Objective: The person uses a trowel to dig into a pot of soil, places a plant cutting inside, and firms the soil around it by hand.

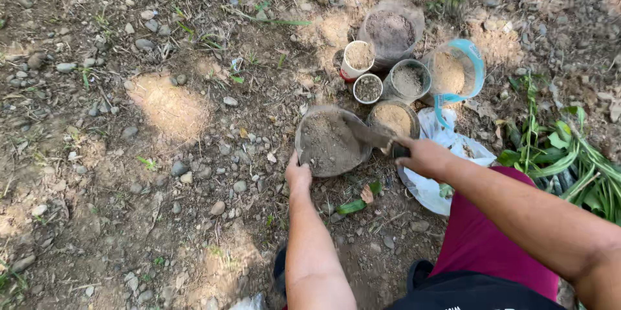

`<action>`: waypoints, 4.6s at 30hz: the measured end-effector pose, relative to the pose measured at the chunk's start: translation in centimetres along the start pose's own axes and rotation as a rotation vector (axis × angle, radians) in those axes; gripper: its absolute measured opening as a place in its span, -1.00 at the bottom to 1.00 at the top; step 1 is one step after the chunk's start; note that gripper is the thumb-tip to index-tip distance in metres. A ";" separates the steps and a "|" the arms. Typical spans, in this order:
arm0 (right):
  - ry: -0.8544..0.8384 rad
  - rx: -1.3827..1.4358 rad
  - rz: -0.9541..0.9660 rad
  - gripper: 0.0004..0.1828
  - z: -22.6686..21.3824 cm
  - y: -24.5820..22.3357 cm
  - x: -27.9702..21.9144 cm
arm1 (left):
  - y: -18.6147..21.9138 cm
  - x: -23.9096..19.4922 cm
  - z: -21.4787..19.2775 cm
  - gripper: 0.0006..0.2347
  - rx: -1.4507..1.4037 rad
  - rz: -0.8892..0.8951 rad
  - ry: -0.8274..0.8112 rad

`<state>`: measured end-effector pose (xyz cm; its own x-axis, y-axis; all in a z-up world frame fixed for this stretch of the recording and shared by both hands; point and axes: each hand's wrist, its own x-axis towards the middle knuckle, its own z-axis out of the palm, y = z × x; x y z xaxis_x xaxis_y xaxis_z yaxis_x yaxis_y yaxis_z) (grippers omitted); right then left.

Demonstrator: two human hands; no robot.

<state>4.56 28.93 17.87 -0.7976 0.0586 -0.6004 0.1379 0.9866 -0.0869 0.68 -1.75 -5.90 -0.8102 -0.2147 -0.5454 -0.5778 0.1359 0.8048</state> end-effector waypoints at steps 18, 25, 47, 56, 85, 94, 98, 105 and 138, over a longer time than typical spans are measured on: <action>0.169 -0.515 -0.207 -0.38 -8.9 -1.8 -3.3 | 4.2 -3.0 0.5 -0.23 0.119 -0.235 -0.007; 0.000 -0.251 -0.193 -0.40 -4.5 -4.3 4.2 | 2.7 -1.3 1.7 -0.22 0.293 -0.155 0.072; 0.113 -0.550 -0.361 -0.20 -5.1 -8.6 0.8 | 3.1 -1.6 3.2 -0.27 0.338 -0.166 0.108; -0.152 -0.554 -0.247 -0.10 -6.5 -4.9 -5.0 | 2.8 -1.5 4.1 -0.24 0.381 -0.179 0.102; -0.146 -0.303 -0.194 0.00 -0.4 -8.4 -1.5 | 5.2 -2.1 1.4 -0.26 0.432 -0.108 -0.024; -0.057 -0.321 -0.169 -0.28 3.0 -6.4 2.0 | 2.0 0.9 2.3 -0.60 0.540 0.008 -0.028; -0.105 -0.167 -0.082 -0.13 8.1 -6.8 2.0 | 7.0 3.9 0.1 -0.55 0.321 -0.289 -0.078; -0.180 -0.180 -0.006 0.03 5.3 -10.0 0.4 | 12.5 9.0 -1.0 -0.47 0.910 0.156 -0.219; 0.185 -0.153 0.255 -0.29 9.2 -14.6 -3.5 | 16.8 0.7 -8.5 -0.23 0.501 0.028 -0.595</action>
<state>10.72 12.88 13.93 -0.8437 0.3188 -0.4319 0.2680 0.9473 0.1756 -8.76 -7.82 9.22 -0.6598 0.3309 -0.6746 -0.4177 0.5848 0.6954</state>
